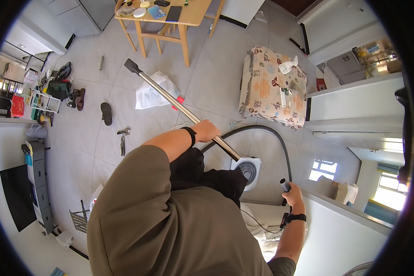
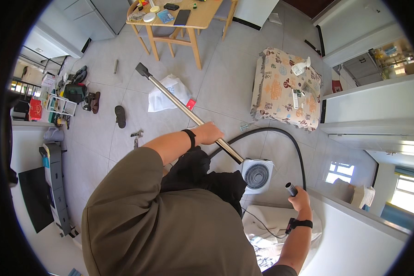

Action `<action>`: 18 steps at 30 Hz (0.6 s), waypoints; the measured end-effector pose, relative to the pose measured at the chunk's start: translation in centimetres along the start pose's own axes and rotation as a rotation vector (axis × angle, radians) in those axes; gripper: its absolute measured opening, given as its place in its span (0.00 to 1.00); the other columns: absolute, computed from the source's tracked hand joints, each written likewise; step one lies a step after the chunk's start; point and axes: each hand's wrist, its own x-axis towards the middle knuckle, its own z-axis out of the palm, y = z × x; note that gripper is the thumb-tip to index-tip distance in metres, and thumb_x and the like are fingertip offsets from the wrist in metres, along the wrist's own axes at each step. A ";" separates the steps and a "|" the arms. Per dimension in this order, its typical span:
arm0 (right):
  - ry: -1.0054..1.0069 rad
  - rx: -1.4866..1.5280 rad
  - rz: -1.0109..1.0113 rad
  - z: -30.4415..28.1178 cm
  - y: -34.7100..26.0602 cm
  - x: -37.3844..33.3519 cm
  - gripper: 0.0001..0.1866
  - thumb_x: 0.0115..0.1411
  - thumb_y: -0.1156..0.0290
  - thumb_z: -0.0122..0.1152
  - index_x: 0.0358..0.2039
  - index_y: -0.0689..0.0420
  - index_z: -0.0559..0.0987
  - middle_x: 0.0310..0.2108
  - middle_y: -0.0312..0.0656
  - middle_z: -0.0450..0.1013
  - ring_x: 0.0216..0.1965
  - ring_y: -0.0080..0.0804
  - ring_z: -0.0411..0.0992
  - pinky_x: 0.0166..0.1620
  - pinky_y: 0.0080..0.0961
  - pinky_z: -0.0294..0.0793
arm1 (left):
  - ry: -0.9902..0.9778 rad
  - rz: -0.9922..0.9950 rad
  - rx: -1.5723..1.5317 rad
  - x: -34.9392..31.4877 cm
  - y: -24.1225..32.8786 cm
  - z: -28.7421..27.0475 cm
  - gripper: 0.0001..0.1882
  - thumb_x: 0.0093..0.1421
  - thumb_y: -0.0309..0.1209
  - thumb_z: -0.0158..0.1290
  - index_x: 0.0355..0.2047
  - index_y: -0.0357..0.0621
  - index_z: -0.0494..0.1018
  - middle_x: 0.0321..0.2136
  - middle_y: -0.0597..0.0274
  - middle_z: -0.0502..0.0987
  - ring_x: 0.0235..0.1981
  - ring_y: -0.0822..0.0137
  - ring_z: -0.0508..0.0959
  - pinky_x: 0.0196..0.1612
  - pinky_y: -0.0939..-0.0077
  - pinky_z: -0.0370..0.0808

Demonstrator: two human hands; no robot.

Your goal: The person assembles a vacuum cleaner by attaching the hose to the main unit, connecting the metal wand, and adding the floor nozzle. They then move the assembled vacuum to a storage area and place it on a shelf.

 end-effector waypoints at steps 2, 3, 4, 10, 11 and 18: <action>0.028 0.007 -0.041 0.7 -2.0 -0.5 0.16 0.40 0.68 0.62 0.31 0.60 0.74 0.27 0.55 0.73 0.33 0.55 0.71 0.35 0.41 0.69 | 0.034 -0.019 0.027 -0.1 -0.5 1.0 0.06 0.55 0.31 0.44 0.27 0.52 0.73 0.24 0.59 0.77 0.31 0.55 0.78 0.40 0.56 0.69; 0.021 0.050 -0.016 0.8 -2.8 -0.6 0.16 0.41 0.68 0.62 0.31 0.60 0.73 0.27 0.55 0.72 0.32 0.55 0.71 0.35 0.41 0.69 | 0.052 -0.029 0.047 0.0 -0.9 1.2 0.06 0.55 0.31 0.45 0.27 0.52 0.72 0.24 0.59 0.77 0.31 0.55 0.78 0.39 0.56 0.69; 0.015 0.094 0.010 1.0 -3.5 -0.8 0.15 0.41 0.68 0.62 0.31 0.60 0.73 0.26 0.55 0.72 0.32 0.55 0.71 0.35 0.40 0.69 | 0.058 -0.029 0.044 0.1 -1.3 1.5 0.05 0.55 0.31 0.46 0.28 0.52 0.72 0.25 0.59 0.78 0.32 0.55 0.78 0.39 0.56 0.69; 0.118 0.286 0.060 2.3 -4.2 -3.0 0.14 0.43 0.69 0.62 0.30 0.60 0.72 0.22 0.48 0.69 0.25 0.45 0.68 0.33 0.36 0.68 | 0.054 0.027 -0.136 0.7 -3.9 3.4 0.03 0.53 0.31 0.49 0.29 0.50 0.71 0.26 0.59 0.77 0.34 0.55 0.77 0.39 0.57 0.69; 0.126 0.302 0.061 2.5 -4.2 -3.2 0.14 0.44 0.69 0.62 0.30 0.60 0.72 0.21 0.47 0.69 0.25 0.45 0.68 0.33 0.36 0.68 | 0.074 0.024 -0.154 0.8 -4.0 4.0 0.03 0.53 0.31 0.49 0.29 0.50 0.71 0.27 0.59 0.77 0.35 0.55 0.77 0.39 0.57 0.69; 0.160 0.436 0.144 5.0 -6.1 -3.2 0.13 0.45 0.70 0.64 0.30 0.60 0.72 0.21 0.44 0.69 0.24 0.35 0.67 0.31 0.31 0.68 | -0.018 -0.076 -0.196 2.3 -4.9 7.8 0.06 0.57 0.29 0.43 0.31 0.48 0.70 0.30 0.56 0.76 0.39 0.55 0.76 0.45 0.60 0.67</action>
